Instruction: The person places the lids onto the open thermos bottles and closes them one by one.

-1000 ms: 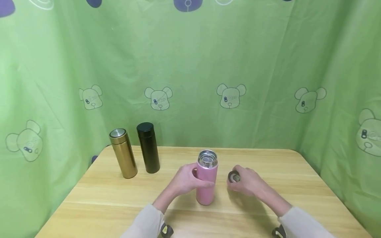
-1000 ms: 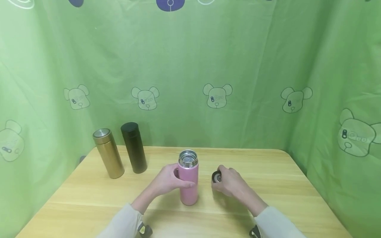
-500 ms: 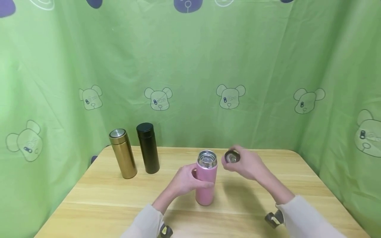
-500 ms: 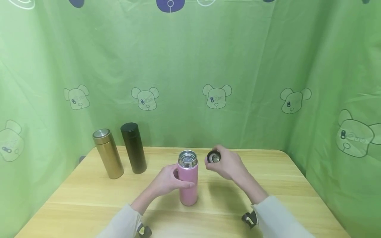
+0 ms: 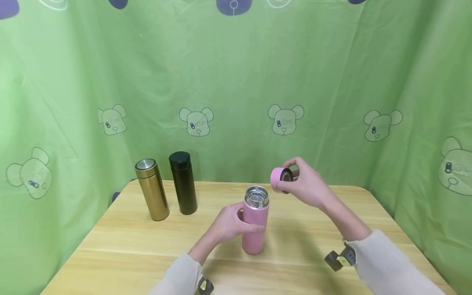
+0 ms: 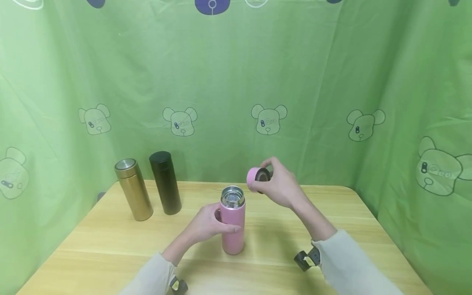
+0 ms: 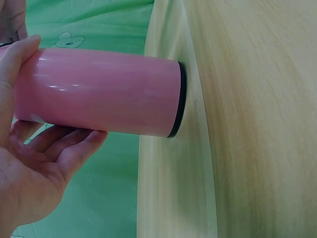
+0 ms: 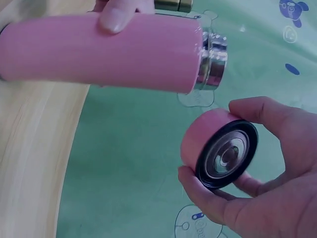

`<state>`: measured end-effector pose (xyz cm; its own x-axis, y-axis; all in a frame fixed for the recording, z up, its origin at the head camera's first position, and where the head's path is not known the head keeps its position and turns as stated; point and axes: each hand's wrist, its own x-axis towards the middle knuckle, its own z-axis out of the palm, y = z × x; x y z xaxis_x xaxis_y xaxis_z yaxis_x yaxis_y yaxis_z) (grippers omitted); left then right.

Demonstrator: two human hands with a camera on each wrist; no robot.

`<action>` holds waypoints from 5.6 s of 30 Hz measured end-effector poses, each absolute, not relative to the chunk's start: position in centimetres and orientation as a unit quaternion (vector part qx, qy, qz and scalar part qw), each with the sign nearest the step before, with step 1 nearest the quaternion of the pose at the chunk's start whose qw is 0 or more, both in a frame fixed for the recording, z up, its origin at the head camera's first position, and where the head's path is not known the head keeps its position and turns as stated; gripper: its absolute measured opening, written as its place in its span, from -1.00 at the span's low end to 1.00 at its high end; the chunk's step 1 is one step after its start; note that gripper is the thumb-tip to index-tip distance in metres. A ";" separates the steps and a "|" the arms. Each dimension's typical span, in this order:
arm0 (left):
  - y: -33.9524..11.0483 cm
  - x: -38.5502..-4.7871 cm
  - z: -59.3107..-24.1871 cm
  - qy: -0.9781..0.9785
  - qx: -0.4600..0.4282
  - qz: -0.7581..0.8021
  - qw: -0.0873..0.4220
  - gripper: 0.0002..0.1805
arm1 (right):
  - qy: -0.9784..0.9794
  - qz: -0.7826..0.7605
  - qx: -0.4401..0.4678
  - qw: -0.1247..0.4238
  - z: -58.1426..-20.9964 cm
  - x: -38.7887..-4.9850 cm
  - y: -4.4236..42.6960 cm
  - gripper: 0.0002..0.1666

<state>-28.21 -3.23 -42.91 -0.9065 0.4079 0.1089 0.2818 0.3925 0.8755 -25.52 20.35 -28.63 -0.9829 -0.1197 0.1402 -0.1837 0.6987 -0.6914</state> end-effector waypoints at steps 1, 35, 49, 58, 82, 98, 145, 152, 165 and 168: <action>-3.3 -28.2 -42.9 0.833 0.206 0.510 0.062 -0.36 | -0.919 0.385 0.079 0.037 -28.5 -25.5 20.2 -0.02; -3.4 -28.1 -42.8 0.836 0.217 0.502 0.054 -0.36 | -0.899 0.420 0.122 0.017 -26.6 -24.0 17.5 -0.09; -3.4 -28.2 -42.9 0.847 0.229 0.478 0.033 -0.40 | -0.907 0.393 0.146 0.038 -28.5 -23.8 16.0 -0.22; -3.4 -28.1 -42.9 0.851 0.231 0.472 0.026 -0.37 | -0.906 0.390 0.158 0.045 -28.7 -23.7 15.6 -0.23; -3.5 -28.4 -42.8 0.859 0.241 0.452 0.008 -0.39 | -0.908 0.376 0.183 0.037 -29.5 -24.0 15.4 -0.25; -3.5 -28.1 -43.2 0.853 0.243 0.461 0.015 -0.38 | -0.916 0.366 0.150 0.071 -30.5 -23.9 14.9 -0.21; -3.5 -28.0 -43.1 0.847 0.224 0.481 0.037 -0.38 | -0.869 0.449 0.182 -0.097 -28.5 -24.7 16.8 -0.17; -3.5 -28.0 -43.2 0.848 0.228 0.477 0.035 -0.39 | -0.877 0.438 0.185 -0.072 -28.8 -24.7 16.7 -0.20; -3.5 -28.1 -43.5 0.854 0.240 0.462 0.014 -0.40 | -0.906 0.400 0.141 0.001 -29.6 -24.5 15.7 -0.27; -3.6 -28.2 -43.5 0.856 0.239 0.458 0.013 -0.39 | -0.914 0.384 0.130 0.005 -29.6 -24.6 15.5 -0.22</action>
